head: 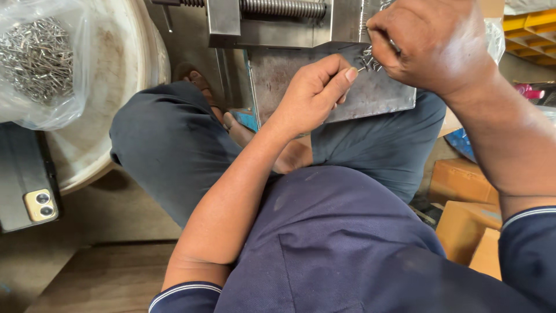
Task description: The person sits cross-legged on the floor and assembles small metal parts by hand. They pick up individual pieces from a pile on a metal plate, fit them together, and place the assembled items back onto the plate. A bag of parts and a smartphone are visible nearby.
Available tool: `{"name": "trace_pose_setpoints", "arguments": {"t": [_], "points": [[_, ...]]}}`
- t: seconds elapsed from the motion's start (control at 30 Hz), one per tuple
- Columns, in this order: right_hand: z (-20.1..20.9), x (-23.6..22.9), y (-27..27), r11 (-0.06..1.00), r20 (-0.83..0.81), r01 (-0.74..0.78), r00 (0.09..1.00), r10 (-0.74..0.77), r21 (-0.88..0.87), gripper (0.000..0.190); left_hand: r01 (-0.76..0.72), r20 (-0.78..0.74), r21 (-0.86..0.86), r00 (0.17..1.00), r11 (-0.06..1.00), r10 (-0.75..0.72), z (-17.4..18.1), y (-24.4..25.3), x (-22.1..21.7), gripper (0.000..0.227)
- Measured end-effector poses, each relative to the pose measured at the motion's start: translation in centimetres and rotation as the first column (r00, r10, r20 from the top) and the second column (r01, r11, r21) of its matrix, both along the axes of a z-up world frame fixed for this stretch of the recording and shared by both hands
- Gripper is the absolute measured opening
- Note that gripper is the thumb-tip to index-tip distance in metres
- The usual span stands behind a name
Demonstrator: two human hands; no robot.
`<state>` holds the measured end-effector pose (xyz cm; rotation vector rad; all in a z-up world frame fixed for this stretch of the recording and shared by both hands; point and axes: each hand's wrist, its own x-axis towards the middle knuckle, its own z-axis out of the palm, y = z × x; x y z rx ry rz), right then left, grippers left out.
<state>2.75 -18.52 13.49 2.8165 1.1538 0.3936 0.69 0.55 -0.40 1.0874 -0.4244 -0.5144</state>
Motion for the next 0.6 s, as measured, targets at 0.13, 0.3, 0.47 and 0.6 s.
{"name": "trace_pose_setpoints", "arguments": {"t": [0.13,0.3,0.47,0.6], "points": [[0.8,0.3,0.3,0.989,0.062,0.014,0.998,-0.005,-0.144,0.008,-0.004,0.015,0.025,1.000,1.000,0.003,0.0,0.1,0.1,0.028],[1.3,0.8,0.1,0.970,0.052,-0.006,0.998,0.019,-0.242,0.009,-0.012,0.024,0.003,1.000,1.000,0.012,0.0,0.1,0.1,0.027],[1.8,1.0,0.1,0.957,0.003,-0.025,1.000,0.027,-0.290,0.012,-0.029,0.054,0.024,0.998,0.999,0.027,0.1,0.1,0.1,0.027],[2.2,1.2,0.3,0.915,0.047,-0.028,0.998,0.051,-0.402,0.021,-0.027,0.048,0.018,0.999,0.999,0.026,0.1,0.2,0.1,0.028]]}}
